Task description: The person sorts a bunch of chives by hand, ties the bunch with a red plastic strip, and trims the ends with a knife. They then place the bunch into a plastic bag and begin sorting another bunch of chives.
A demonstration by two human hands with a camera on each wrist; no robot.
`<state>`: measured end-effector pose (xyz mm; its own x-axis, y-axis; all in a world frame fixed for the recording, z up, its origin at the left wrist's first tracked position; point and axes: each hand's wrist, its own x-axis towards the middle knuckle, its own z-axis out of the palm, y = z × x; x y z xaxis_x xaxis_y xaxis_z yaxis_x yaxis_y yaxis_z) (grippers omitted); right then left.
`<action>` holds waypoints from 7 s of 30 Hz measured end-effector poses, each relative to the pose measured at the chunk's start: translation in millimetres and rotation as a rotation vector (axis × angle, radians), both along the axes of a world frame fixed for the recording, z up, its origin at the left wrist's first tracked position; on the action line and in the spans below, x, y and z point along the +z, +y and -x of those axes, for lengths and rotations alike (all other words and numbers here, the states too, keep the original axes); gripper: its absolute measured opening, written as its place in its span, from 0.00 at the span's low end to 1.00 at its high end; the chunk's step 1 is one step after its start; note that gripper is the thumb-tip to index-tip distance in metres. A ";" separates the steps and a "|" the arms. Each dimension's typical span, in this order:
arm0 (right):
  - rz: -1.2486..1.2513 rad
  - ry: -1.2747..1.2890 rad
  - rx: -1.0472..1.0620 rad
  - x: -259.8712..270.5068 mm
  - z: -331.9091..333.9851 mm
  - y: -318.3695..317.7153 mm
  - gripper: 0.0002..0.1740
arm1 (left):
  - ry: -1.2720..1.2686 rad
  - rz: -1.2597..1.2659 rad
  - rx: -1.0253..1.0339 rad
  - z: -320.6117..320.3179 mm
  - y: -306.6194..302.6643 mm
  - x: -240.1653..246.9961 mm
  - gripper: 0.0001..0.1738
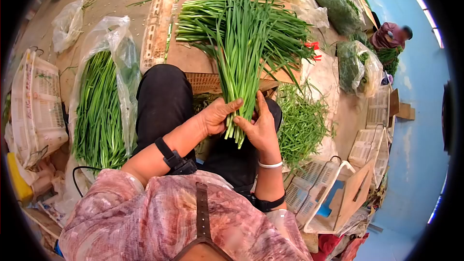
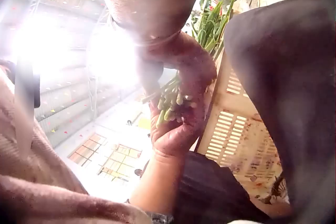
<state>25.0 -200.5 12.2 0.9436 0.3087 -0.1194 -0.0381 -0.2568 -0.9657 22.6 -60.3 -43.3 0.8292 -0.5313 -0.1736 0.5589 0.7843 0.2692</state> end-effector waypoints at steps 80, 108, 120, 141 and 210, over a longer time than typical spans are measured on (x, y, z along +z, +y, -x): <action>-1.331 0.085 -0.042 -4.4 -43.4 -36.0 0.40 | -1.070 -1.402 -0.238 -50.1 28.5 101.6 0.16; -1.601 0.123 -0.208 -44.6 -32.0 -38.9 0.31 | -1.079 -1.677 -0.254 -27.0 -25.0 57.3 0.53; -1.066 0.281 -1.009 -35.6 0.8 -177.5 0.16 | -1.338 -1.864 -0.401 -29.2 -25.2 158.9 0.11; 0.786 -0.255 -1.232 27.2 91.6 -279.1 0.25 | -1.864 -2.201 -0.508 -35.6 -30.6 104.4 0.06; 0.707 -0.629 0.898 37.5 -343.7 134.4 0.25 | -0.981 -2.623 0.181 -206.8 128.3 15.7 0.70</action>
